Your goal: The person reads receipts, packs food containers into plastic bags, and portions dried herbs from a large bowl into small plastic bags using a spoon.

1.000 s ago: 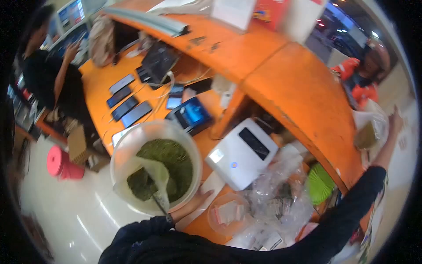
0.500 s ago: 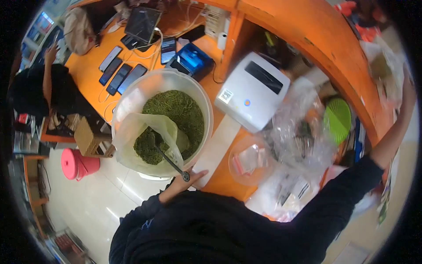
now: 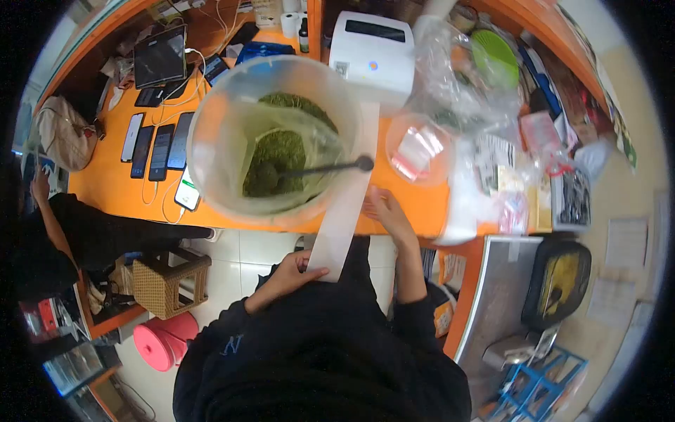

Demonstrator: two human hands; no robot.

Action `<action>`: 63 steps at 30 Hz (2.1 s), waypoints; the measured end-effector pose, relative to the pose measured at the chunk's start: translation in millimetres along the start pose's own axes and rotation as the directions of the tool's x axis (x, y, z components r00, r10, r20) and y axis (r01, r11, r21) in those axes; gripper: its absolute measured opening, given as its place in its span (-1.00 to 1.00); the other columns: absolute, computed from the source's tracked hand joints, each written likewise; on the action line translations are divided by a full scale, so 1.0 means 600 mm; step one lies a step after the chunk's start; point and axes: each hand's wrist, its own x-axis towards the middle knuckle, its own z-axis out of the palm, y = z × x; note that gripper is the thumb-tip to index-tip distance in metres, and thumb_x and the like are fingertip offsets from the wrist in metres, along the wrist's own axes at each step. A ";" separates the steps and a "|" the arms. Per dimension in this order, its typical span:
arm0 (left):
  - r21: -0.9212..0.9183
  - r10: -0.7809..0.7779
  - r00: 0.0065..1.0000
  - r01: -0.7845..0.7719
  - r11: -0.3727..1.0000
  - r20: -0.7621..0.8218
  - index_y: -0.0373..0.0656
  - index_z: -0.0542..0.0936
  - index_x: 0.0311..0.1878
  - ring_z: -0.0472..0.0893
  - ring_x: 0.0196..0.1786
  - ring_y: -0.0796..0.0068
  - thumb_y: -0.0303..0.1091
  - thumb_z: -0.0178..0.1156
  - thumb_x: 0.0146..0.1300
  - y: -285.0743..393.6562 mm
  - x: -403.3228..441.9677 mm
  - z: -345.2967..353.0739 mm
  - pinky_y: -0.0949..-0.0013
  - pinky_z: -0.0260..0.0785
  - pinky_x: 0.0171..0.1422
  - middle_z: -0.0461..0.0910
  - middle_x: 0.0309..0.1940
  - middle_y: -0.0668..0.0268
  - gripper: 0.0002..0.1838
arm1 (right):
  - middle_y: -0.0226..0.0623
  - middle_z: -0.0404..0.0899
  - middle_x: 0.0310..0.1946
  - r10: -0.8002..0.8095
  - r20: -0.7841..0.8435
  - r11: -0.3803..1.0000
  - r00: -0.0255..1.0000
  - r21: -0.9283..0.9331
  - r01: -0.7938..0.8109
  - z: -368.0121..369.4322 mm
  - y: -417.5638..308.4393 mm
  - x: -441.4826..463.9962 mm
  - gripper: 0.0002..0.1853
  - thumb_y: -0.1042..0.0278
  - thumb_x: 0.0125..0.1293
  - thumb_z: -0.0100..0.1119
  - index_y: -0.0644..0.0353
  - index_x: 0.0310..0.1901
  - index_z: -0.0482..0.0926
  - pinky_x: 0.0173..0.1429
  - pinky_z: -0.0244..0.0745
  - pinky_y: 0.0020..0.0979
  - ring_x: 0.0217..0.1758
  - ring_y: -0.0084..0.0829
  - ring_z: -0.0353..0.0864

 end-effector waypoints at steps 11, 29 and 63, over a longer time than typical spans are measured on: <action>0.081 0.256 0.955 -0.271 0.959 0.152 -0.32 0.52 -0.09 0.57 -0.29 0.64 -0.34 0.19 0.24 0.009 -0.026 0.042 0.49 0.38 -0.24 0.64 -0.34 0.27 -0.74 | -0.48 0.39 -0.69 -0.724 -0.227 0.685 0.651 -0.346 0.641 0.029 -0.248 -0.049 -0.61 0.06 0.35 0.02 0.25 -0.42 0.52 -0.49 0.24 -0.60 -0.60 -0.67 0.35; 0.524 -0.097 0.987 0.016 0.852 0.129 -0.30 0.51 0.04 0.57 -0.16 0.58 -0.30 0.16 0.27 -0.062 -0.049 0.057 0.47 0.40 -0.03 0.63 -0.21 0.27 -0.66 | -0.25 0.60 -0.26 -0.280 -0.075 0.819 0.957 -0.539 0.198 -0.025 -0.170 0.291 -0.52 -0.12 0.23 0.12 0.24 -0.20 0.58 -0.05 0.37 -0.47 -0.19 -0.49 0.53; 0.242 0.186 0.830 -0.064 0.968 -0.526 -0.32 0.47 0.06 0.54 -0.23 0.61 -0.39 0.18 0.23 -0.070 -0.099 0.150 0.50 0.40 -0.12 0.60 -0.19 0.29 -0.65 | -0.14 0.56 -0.49 -0.378 0.097 0.821 0.921 -0.424 0.382 0.012 -0.124 0.325 -0.72 0.29 0.31 0.01 0.38 -0.36 0.55 -0.29 0.48 -0.38 -0.40 -0.38 0.57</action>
